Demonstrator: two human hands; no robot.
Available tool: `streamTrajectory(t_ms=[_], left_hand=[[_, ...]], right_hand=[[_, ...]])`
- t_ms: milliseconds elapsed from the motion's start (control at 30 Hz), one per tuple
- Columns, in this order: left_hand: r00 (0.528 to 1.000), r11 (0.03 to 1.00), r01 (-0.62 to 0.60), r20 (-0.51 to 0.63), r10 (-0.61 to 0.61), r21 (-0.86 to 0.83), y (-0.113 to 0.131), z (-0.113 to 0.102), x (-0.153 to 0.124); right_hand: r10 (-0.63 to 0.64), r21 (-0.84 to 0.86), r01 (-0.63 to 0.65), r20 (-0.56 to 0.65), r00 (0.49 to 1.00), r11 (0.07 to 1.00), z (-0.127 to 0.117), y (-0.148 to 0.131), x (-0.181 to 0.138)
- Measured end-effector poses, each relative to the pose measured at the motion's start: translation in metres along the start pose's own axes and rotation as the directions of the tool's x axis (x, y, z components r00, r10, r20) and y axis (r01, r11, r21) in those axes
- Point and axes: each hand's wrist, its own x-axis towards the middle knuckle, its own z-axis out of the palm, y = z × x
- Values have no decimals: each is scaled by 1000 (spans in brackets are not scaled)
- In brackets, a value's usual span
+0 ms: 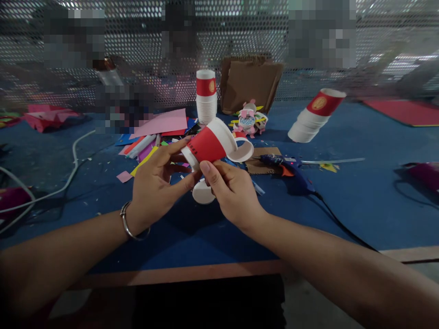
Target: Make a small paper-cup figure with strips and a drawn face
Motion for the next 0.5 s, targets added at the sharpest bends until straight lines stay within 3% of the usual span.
streamTrajectory(t_ms=[133,233,333,500], left_hand=[[986,950,157,-10,-166,-269,3,5,3],[962,896,265,34,-271,-357,7,6,6],[953,885,296,51,-298,-359,9,6,6],[964,934,253,-15,-265,-252,12,6,1]], right_hand=[[-19,-19,20,4,1000,1000,0,0,1],[-13,-29,13,7,1000,999,0,1,2],[-1,-31,1,8,1000,1000,0,2,2],[-3,-37,3,7,1000,999,1,1,1]])
